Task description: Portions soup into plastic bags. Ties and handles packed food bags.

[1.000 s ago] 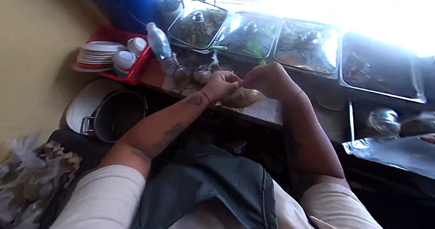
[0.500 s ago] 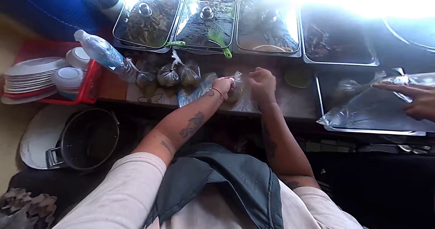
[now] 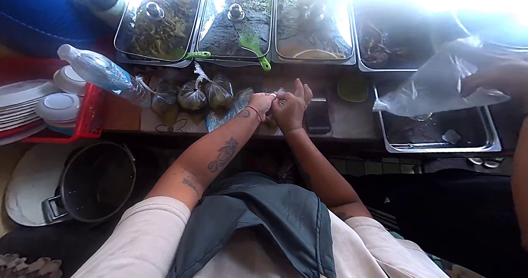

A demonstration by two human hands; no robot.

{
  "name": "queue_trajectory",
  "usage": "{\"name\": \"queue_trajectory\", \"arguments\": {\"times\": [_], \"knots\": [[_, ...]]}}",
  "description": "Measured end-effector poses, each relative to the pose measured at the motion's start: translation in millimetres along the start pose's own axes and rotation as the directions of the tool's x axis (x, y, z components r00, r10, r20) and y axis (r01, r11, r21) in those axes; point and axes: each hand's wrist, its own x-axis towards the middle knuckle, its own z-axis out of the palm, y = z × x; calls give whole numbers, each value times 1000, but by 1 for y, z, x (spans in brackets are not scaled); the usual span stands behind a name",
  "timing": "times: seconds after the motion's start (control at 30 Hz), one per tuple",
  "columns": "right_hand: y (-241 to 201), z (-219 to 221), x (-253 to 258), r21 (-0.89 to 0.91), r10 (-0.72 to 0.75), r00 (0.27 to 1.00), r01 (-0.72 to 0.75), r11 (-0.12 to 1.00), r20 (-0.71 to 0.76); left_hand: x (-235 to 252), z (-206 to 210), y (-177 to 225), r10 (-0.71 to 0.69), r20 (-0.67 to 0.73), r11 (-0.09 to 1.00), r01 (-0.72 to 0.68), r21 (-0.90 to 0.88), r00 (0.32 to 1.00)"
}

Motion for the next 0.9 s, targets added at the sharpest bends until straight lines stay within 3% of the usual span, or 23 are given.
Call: {"name": "queue_trajectory", "arguments": {"times": [0.17,0.33,0.5,0.6,0.7,0.8,0.9], "knots": [[4,3,3,7,40,999,-40,999,31,2,-10,9,-9,81,976,-9,216,997],[17,-4,15,78,60,988,-72,994,141,10,-25,23,50,278,800,-205,564,959],[39,-8,26,274,-2,968,-68,959,250,16,-32,24,61,453,823,-302,481,890],[40,-7,24,267,22,976,-82,960,218,12,-24,16,130,379,854,-298,426,916],[33,-18,22,147,-16,955,-29,989,297,9,-15,9,190,298,877,-299,377,935],[24,-33,21,1,-54,909,60,998,413,5,-17,11,216,322,815,-352,461,922],[15,-41,20,-131,-65,900,134,982,430,1,-18,17,213,334,766,-369,527,918]]}}
